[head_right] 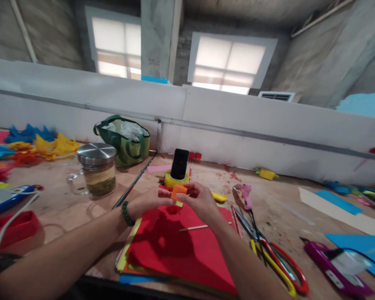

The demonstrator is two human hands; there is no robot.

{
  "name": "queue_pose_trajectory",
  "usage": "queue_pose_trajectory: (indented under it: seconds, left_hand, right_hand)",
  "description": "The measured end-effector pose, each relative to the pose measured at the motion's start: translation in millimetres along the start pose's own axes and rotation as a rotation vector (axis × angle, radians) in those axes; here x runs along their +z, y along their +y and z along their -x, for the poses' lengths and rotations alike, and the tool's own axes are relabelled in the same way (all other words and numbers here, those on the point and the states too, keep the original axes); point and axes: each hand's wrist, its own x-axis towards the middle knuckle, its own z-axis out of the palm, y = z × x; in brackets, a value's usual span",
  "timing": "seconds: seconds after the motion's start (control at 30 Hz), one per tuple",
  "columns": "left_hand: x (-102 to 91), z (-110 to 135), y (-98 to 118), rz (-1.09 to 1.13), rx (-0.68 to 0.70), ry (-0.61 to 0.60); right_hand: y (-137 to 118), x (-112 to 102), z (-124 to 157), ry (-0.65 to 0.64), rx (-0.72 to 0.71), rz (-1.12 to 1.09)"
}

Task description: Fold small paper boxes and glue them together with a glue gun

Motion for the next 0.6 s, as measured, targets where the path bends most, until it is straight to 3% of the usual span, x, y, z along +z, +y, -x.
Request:
queue_pose_trajectory:
  seconds: [0.13, 0.3, 0.43, 0.6]
  left_hand:
    - [2.8, 0.3, 0.9, 0.000, 0.051, 0.075]
    - [3.5, -6.0, -5.9, -0.013, 0.156, 0.357]
    - [-1.9, -15.9, -23.5, -0.041, 0.230, 0.539]
    - [-12.4, -23.8, -45.4, -0.082, 0.259, 0.662]
  right_hand:
    - [-3.0, -10.0, -7.1, -0.003, 0.005, -0.013]
    - [-16.5, -40.9, -34.9, 0.010, 0.004, 0.027]
    - [-24.9, -74.7, -78.5, 0.065, 0.030, 0.092]
    - [-26.4, -126.9, -147.1, 0.195, 0.066, 0.200]
